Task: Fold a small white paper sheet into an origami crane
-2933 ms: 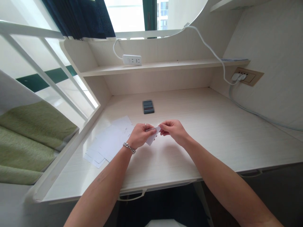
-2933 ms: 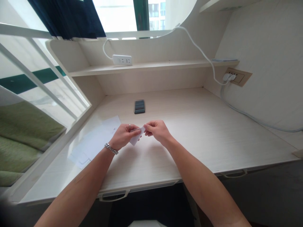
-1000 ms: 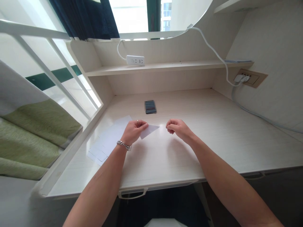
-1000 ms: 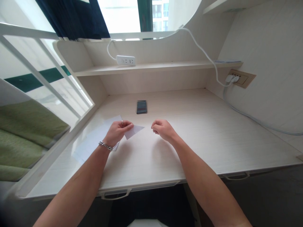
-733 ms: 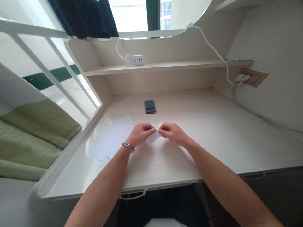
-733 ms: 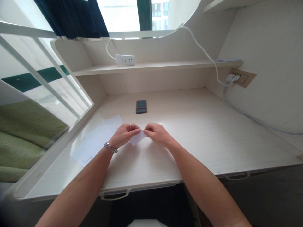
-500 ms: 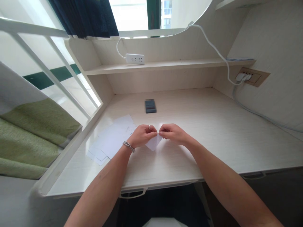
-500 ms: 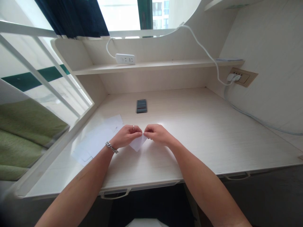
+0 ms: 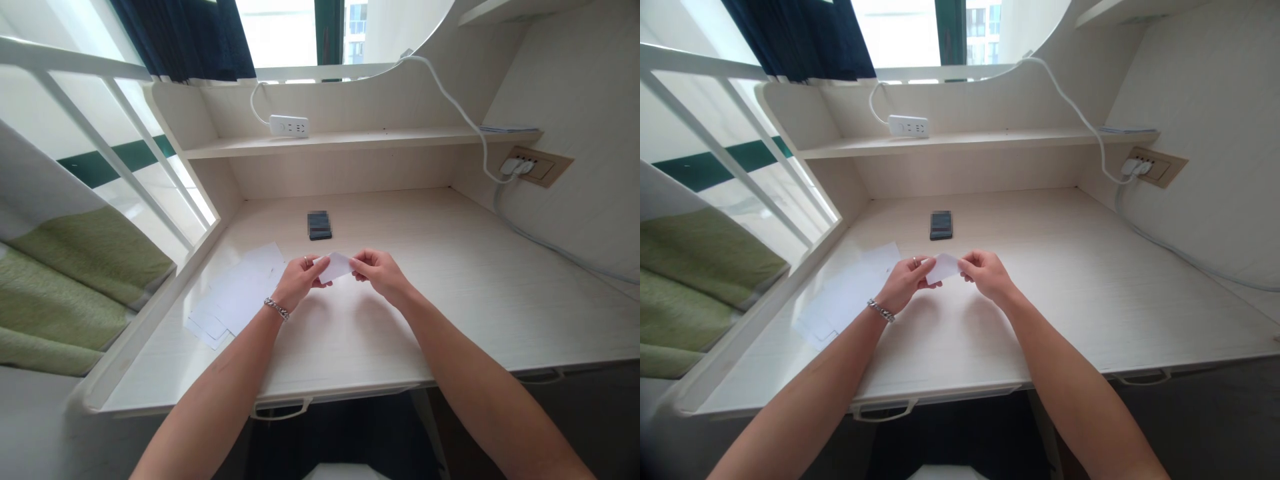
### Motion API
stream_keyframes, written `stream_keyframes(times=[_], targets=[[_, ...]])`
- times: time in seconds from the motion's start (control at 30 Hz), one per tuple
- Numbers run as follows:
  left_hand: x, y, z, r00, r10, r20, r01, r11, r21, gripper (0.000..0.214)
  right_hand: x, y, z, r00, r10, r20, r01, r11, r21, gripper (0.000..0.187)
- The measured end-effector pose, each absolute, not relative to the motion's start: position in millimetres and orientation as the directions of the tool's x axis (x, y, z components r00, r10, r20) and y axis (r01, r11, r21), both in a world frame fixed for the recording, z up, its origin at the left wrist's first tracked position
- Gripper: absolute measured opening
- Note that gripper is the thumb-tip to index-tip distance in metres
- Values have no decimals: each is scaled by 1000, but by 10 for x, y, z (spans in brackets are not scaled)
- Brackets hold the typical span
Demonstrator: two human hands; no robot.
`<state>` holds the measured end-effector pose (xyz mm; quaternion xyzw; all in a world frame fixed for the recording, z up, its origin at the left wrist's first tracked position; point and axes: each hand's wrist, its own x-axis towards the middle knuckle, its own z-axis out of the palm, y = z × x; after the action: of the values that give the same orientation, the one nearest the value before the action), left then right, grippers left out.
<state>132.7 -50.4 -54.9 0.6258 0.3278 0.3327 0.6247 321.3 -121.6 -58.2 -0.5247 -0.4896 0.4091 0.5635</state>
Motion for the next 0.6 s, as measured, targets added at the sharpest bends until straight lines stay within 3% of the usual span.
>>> stream_keyframes(times=[0.17,0.37,0.6], targets=[[1431,-556,-608,461,884,81,41,-112,993,38,3165,-1183,-677,70,990,124,127,114,-985,24],[1386,-567,-609,472,874,118,189,-231,954,32,3105,-1210,-650,29,991,134,254,123,-959,20],[1354,-517,-631,531,829,175,185,-315,931,29,3120,-1211,-648,57,988,141,290,118,-950,17]])
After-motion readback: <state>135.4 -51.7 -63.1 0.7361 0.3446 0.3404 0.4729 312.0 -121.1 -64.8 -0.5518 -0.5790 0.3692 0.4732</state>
